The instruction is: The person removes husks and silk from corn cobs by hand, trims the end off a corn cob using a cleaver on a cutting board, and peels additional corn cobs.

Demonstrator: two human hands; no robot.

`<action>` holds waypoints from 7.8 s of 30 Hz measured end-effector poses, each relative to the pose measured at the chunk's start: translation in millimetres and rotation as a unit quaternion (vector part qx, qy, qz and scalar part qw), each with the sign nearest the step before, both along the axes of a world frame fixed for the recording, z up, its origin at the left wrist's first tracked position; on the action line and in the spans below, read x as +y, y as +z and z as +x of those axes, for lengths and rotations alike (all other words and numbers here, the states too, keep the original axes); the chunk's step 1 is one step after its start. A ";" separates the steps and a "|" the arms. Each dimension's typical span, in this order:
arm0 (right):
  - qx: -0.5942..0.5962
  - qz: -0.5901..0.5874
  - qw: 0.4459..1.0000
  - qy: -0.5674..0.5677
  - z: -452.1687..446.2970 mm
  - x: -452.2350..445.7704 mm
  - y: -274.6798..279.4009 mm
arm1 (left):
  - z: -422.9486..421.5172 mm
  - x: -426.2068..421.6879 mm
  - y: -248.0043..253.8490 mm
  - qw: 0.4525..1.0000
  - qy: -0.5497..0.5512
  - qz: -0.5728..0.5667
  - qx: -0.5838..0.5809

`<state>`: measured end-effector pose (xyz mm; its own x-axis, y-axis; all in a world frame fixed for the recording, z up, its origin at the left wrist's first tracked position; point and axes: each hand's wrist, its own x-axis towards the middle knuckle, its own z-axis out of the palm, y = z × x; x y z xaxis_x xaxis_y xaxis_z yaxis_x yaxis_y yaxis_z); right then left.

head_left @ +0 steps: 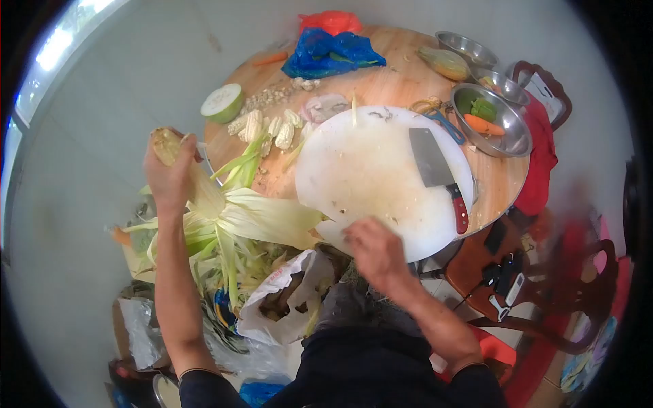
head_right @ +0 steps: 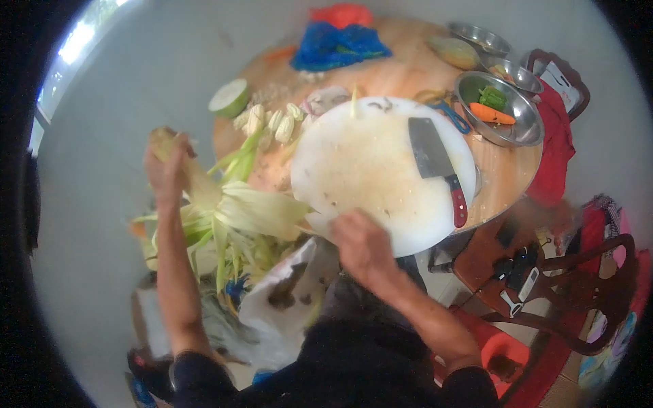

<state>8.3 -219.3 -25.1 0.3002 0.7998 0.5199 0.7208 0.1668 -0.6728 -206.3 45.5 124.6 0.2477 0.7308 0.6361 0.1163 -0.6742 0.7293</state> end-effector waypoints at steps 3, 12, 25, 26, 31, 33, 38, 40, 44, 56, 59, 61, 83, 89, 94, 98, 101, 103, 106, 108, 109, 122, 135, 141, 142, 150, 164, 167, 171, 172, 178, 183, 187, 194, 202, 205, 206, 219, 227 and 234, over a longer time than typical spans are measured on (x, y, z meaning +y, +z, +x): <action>-0.019 -0.048 0.997 -0.063 23.1 12.2 7.9 | -11.8 2.3 -0.9 0.999 0.043 0.002 -0.020; -0.115 -0.107 0.985 -0.066 29.5 56.4 -5.7 | -17.1 12.3 13.4 0.994 0.090 0.017 -0.060; 0.135 0.042 0.974 0.180 -162.6 64.2 -40.8 | 30.1 40.5 47.2 0.985 0.113 0.123 0.042; 0.112 0.092 0.971 0.191 -180.3 73.0 -46.7 | 40.0 33.7 49.0 0.984 0.110 0.130 0.044; 0.018 -0.021 0.963 0.270 -123.0 43.3 -7.5 | 75.1 -5.1 46.3 0.995 -0.068 0.033 -0.064; 0.064 -0.025 0.969 0.237 -75.7 14.3 39.9 | 83.5 -1.0 36.2 0.989 -0.126 0.001 -0.076; 0.356 0.122 0.925 0.052 -7.4 -14.4 132.7 | 115.8 -23.4 6.2 0.919 -0.345 -0.120 -0.148; 0.333 0.160 0.928 0.047 6.8 -0.7 148.0 | 130.0 -45.4 -3.1 0.905 -0.382 -0.117 -0.147; 0.242 0.116 0.962 0.044 38.7 22.0 152.9 | 148.4 -70.1 -16.5 0.903 -0.390 -0.131 -0.122; 0.214 0.129 0.966 0.070 37.2 61.4 156.0 | 130.7 -88.1 -11.8 0.869 -0.459 -0.176 -0.053; 0.126 0.199 0.972 0.015 26.8 65.5 149.8 | 122.6 -88.3 -14.6 0.901 -0.409 -0.145 -0.006; 0.073 0.251 0.965 -0.015 25.2 70.6 139.7 | 120.4 -82.1 -22.6 0.905 -0.396 -0.149 0.035; -0.017 0.298 0.954 -0.018 33.6 75.5 108.4 | 110.4 -61.4 -44.4 0.901 -0.396 -0.175 0.017; 0.062 0.253 0.964 0.054 41.9 63.5 91.1 | 103.2 -41.6 -60.5 0.869 -0.436 -0.228 -0.050; 0.172 0.211 0.959 0.079 26.9 75.8 119.8 | 105.5 -38.8 -60.1 0.887 -0.428 -0.172 -0.027; 0.065 0.268 0.960 0.047 24.7 93.9 116.8 | 108.1 -46.4 -61.5 0.870 -0.451 -0.193 -0.042; 0.017 0.303 0.953 0.025 26.0 97.7 110.0 | 107.9 -48.5 -61.8 0.875 -0.436 -0.200 -0.057; -0.028 0.292 0.956 0.000 29.1 94.5 104.2 | 107.2 -43.6 -58.4 0.894 -0.417 -0.165 0.001; -0.029 0.159 0.987 0.017 41.8 79.1 78.6 | 104.4 -44.2 -51.7 0.863 -0.459 -0.206 -0.040; 0.036 0.109 0.993 0.037 47.1 70.3 75.3 | 102.0 -49.9 -42.6 0.849 -0.470 -0.230 -0.069; 0.104 0.056 0.991 0.055 48.1 67.5 75.9 | 101.0 -51.7 -40.1 0.833 -0.480 -0.256 -0.096; 0.158 0.218 0.959 0.088 37.7 88.4 147.1 | 90.4 -64.1 -33.6 0.883 -0.415 -0.218 -0.021; -0.067 0.208 0.975 0.049 59.0 81.8 169.1 | 92.6 -83.1 -23.4 0.911 -0.378 -0.151 0.059; -0.035 0.224 0.974 -0.020 47.1 80.9 162.8 | 95.2 -92.9 -17.0 0.913 -0.378 -0.143 0.051; 0.021 0.226 0.974 -0.016 46.4 82.9 158.9 | 94.8 -93.8 -16.5 0.911 -0.381 -0.151 0.044; 0.420 0.194 0.881 0.101 27.0 92.6 117.1 | 97.4 -69.8 -46.1 0.928 -0.316 -0.199 -0.019; 0.652 0.343 0.668 0.105 20.0 68.3 69.7 | 101.0 -33.3 -49.4 0.886 -0.280 -0.318 -0.189; 0.675 0.239 0.693 0.082 15.5 38.8 36.5 | 96.0 -12.9 -54.4 0.839 -0.341 -0.357 -0.227; 0.572 0.080 0.812 0.083 -11.5 25.2 5.4 | 103.1 -7.4 -43.9 0.854 -0.386 -0.309 -0.162; 0.507 0.063 0.855 0.086 -16.2 24.6 -2.8 | 105.4 -3.6 -41.5 0.853 -0.387 -0.312 -0.161; 0.336 0.022 0.940 0.052 -27.8 25.5 -27.8 | 106.5 15.8 -41.4 0.837 -0.422 -0.313 -0.154; 0.275 0.025 0.961 0.027 -40.3 28.4 -23.7 | 102.2 33.0 -61.7 0.791 -0.451 -0.362 -0.200; 0.190 0.019 0.981 0.037 -46.5 33.4 -21.4 | 100.6 4.3 -36.2 0.853 -0.316 -0.389 -0.146; 0.098 0.006 0.989 0.108 -64.2 23.7 -34.8 | 84.3 10.9 -20.0 0.875 -0.308 -0.373 0.016; 0.182 -0.034 0.959 0.217 -28.6 13.0 42.9 | 77.0 -7.7 -8.7 0.882 -0.373 -0.278 0.081; 0.231 0.014 0.959 0.163 -5.3 20.8 100.0 | 76.4 -31.3 3.8 0.869 -0.400 -0.278 0.085; 0.199 0.033 0.972 0.121 6.4 29.6 122.6 | 76.7 -47.9 14.5 0.882 -0.389 -0.234 0.123; 0.072 0.201 0.976 0.039 24.9 57.7 150.2 | 82.4 -93.2 16.4 0.907 -0.366 -0.163 0.130; -0.046 0.217 0.970 -0.102 15.5 56.6 151.0 | 89.0 -103.8 14.5 0.923 -0.334 -0.141 0.131; 0.109 0.162 0.979 -0.061 37.9 55.3 125.8 | 81.4 -102.6 12.0 0.924 -0.323 -0.168 0.115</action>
<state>46.2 -163.9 100.7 0.5152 0.5547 0.6534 0.5934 0.3194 -0.7389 -124.8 -57.1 136.6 0.8015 0.5302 0.2765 -0.0537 -0.3967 0.9164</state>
